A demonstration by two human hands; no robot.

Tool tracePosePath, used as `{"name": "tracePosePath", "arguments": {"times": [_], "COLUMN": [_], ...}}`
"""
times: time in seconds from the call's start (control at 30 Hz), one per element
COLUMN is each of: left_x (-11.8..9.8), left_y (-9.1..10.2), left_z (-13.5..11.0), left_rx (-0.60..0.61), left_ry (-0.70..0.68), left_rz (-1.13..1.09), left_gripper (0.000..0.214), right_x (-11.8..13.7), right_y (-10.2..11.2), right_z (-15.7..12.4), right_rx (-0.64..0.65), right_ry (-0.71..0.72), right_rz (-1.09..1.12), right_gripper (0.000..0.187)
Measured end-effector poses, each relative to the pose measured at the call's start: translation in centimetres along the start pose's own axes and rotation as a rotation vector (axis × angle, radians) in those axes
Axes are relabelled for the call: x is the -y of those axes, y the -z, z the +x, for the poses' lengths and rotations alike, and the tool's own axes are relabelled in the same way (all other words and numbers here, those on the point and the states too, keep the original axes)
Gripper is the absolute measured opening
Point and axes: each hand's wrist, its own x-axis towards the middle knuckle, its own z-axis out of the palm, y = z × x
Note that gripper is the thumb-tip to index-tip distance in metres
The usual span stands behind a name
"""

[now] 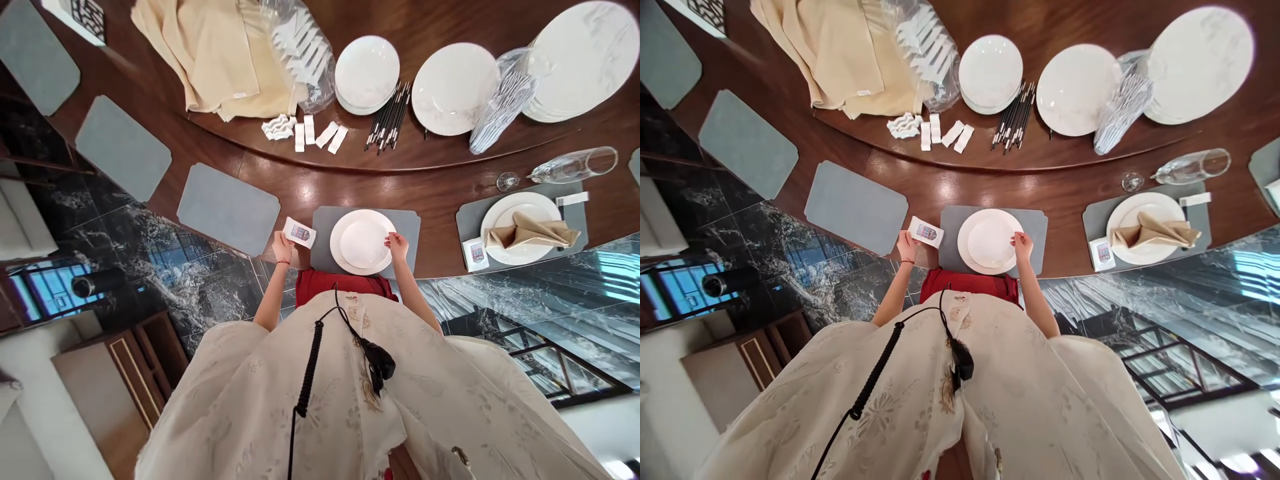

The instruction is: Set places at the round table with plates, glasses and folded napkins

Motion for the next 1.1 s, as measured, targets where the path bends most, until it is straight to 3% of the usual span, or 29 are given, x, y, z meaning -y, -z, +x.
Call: {"name": "tracePosePath", "arguments": {"times": [0.13,0.23,0.33,0.57,0.73,1.1], "left_x": [1.5,1.0,0.3,0.1,0.5,0.7], "left_y": [-1.9,-4.3,-6.6,-8.5,-8.4,-8.7], "left_z": [-0.9,0.2,1.4,3.7,4.8,4.7], "left_rx": [0.171,0.361,0.458,0.444,0.489,0.452], "left_ry": [-0.06,-0.177,-0.278,-0.388,-0.387,-0.409], "left_rz": [0.116,0.253,0.349,0.325,0.262,0.281], "left_gripper": [0.023,0.022,0.021,0.026,0.029,0.03], "right_x": [-1.6,-2.7,-3.8,-6.3,-6.5,-6.7], "right_y": [0.7,1.2,2.2,4.9,4.2,3.7], "right_z": [-0.2,-0.4,-0.3,0.3,0.9,1.6], "right_rx": [-0.016,-0.057,-0.088,-0.128,-0.127,-0.076], "right_ry": [-0.026,-0.061,-0.095,0.049,0.02,-0.029], "right_rz": [-0.023,-0.01,-0.003,-0.168,-0.137,0.002], "right_gripper": [0.038,0.028,0.023,0.03,0.033,0.046]}}
